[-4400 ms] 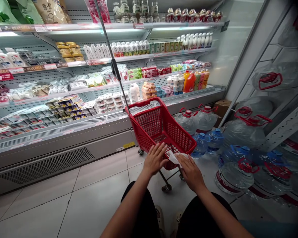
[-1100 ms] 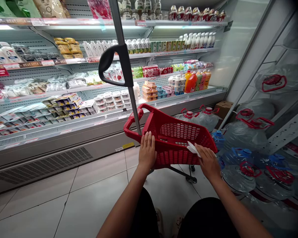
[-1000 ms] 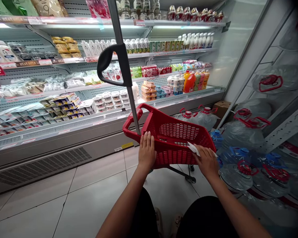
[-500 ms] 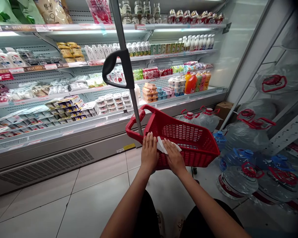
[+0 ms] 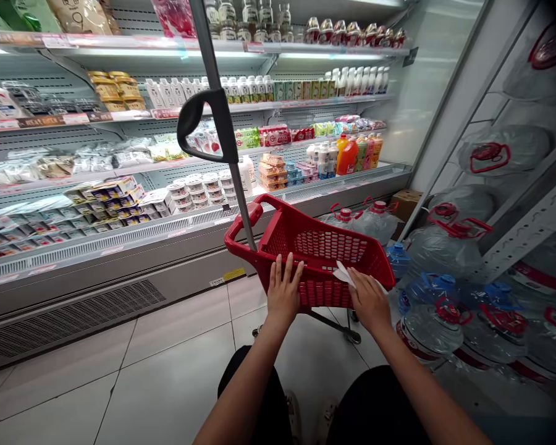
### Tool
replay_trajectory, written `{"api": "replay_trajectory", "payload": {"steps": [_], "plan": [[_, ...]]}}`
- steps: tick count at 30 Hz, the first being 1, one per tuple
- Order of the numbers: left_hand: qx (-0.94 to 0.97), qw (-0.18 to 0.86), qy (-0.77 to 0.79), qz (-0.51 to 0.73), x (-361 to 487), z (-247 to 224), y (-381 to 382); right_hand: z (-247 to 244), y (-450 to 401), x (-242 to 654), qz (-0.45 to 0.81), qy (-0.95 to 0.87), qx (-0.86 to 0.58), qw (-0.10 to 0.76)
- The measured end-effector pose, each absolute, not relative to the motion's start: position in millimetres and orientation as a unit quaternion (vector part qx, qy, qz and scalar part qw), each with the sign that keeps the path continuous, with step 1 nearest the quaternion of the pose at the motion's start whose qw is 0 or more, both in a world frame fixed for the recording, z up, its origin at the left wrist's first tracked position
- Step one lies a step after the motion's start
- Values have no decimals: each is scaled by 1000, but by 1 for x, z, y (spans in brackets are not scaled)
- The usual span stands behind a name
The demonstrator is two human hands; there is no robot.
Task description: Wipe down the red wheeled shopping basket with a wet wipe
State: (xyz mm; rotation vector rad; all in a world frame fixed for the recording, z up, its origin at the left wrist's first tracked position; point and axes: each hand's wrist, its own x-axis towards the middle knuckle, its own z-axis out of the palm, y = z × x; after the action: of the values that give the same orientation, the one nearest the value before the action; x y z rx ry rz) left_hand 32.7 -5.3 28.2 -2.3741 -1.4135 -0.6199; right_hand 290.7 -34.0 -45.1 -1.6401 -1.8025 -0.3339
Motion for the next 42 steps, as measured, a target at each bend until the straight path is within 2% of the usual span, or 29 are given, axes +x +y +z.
{"api": "replay_trajectory", "payload": {"steps": [7,12,19,24,29,36,42], "plan": [[-839,160,-477,-209,41,14,-6,-22,0,192,-90,-749,-539,375],[-844,162,-473,-195,20,20,3,-32,-20,239,-102,-762,-540,342],[-816,138,-517,-219,38,15,14,-67,-55,330,-118,-685,-633,342],[-839,122,-485,-212,75,-4,-1,-57,-47,294,-136,-686,-626,345],[-851,115,-468,-209,72,-6,-2,-37,-34,250,-135,-728,-584,334],[-836,111,-481,-240,49,4,18,-41,-51,266,-122,-745,-574,317],[-803,105,-539,-233,61,-4,15,-54,-83,263,-123,-757,-563,306]]}}
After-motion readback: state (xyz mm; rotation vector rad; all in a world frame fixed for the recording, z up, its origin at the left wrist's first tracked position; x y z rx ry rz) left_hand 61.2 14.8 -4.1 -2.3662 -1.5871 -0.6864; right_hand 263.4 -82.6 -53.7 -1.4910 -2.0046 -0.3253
